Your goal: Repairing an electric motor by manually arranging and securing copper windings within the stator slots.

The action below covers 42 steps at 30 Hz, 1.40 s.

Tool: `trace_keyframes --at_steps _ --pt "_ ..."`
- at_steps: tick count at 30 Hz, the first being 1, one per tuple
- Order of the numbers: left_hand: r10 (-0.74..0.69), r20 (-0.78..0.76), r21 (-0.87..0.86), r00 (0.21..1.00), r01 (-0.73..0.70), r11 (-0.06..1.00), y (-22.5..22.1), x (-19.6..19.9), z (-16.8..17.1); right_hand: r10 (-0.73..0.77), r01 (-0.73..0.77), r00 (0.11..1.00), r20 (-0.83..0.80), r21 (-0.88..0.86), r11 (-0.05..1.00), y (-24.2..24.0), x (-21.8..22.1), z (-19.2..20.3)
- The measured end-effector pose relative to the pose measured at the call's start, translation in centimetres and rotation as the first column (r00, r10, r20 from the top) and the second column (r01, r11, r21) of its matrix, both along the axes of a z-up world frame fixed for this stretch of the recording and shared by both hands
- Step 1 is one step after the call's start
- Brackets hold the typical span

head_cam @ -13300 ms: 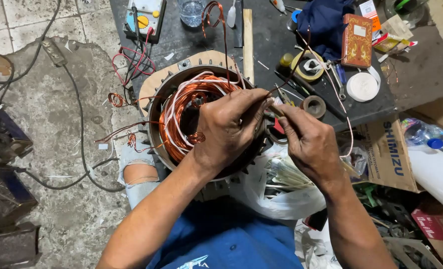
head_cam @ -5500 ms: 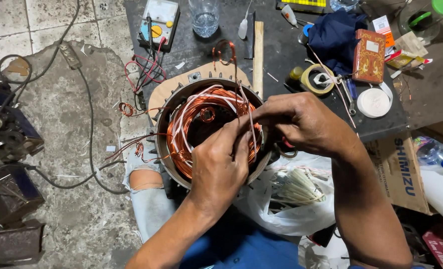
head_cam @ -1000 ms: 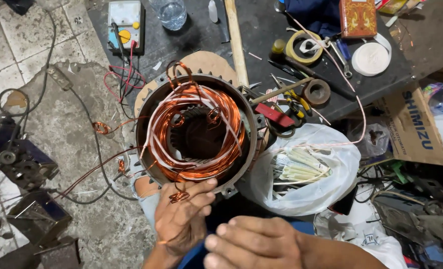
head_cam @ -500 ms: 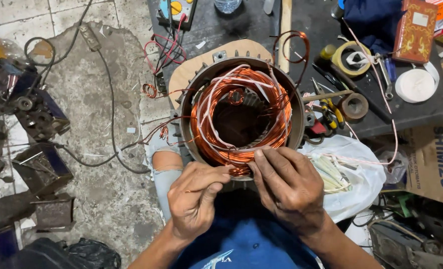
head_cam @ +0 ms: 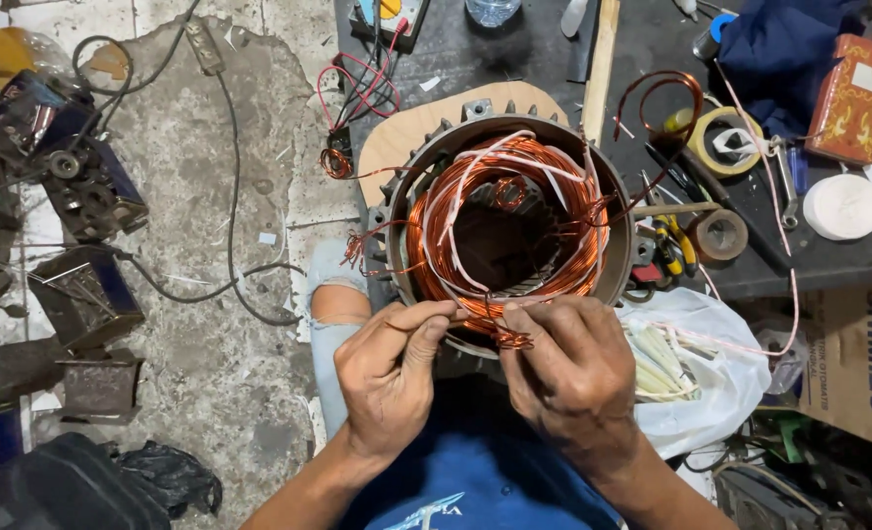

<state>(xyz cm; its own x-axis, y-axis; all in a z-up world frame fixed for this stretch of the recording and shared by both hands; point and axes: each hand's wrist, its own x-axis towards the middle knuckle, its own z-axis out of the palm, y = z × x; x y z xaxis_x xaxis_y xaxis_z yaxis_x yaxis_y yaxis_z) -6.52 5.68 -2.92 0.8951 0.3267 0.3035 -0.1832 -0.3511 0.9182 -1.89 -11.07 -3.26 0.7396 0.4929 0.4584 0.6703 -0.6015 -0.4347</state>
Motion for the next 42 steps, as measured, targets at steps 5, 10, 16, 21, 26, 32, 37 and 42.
trace_keyframes --at_steps 5,10,16,21,26,32,37,42 --pt "0.027 -0.023 -0.075 0.999 -0.029 0.997 -0.2 0.2 0.1 0.028 -0.026 0.998 0.051 -0.031 0.999 -0.3 -0.6 -0.7" --pt "0.112 -0.027 -0.003 0.993 -0.112 0.994 0.2 -0.1 0.3 0.015 -0.011 0.995 0.099 -0.046 0.999 -0.4 -0.9 -1.3" --pt "0.078 -0.026 -0.304 0.997 -0.083 0.949 0.8 -1.1 -1.5 0.007 -0.003 0.993 0.121 -0.036 0.999 -0.4 -0.9 -1.4" --pt "-0.032 0.172 -0.469 0.985 0.11 0.876 1.8 -1.2 -3.2 0.001 -0.002 0.988 0.157 0.004 1.0 -0.3 -0.7 -1.9" --pt "0.094 0.197 -0.033 0.976 -0.09 0.995 1.7 -0.6 -1.8 -0.014 0.013 0.985 0.171 0.004 1.0 -0.4 -0.9 -3.0" --pt "0.25 0.221 -0.321 0.943 -0.171 0.931 4.7 0.1 -3.1 -0.035 0.018 0.987 0.158 0.109 0.994 -0.6 -1.1 -4.2" --pt "0.44 0.155 -0.53 0.885 -0.302 0.793 9.8 3.3 -4.2 -0.169 0.118 0.982 0.089 0.41 0.905 -1.6 -0.5 -5.9" --pt "0.005 0.033 -0.603 0.999 0.016 0.797 12.8 9.4 -8.1 -0.3 0.394 0.913 -0.275 0.405 0.825 -0.5 0.4 -3.7"
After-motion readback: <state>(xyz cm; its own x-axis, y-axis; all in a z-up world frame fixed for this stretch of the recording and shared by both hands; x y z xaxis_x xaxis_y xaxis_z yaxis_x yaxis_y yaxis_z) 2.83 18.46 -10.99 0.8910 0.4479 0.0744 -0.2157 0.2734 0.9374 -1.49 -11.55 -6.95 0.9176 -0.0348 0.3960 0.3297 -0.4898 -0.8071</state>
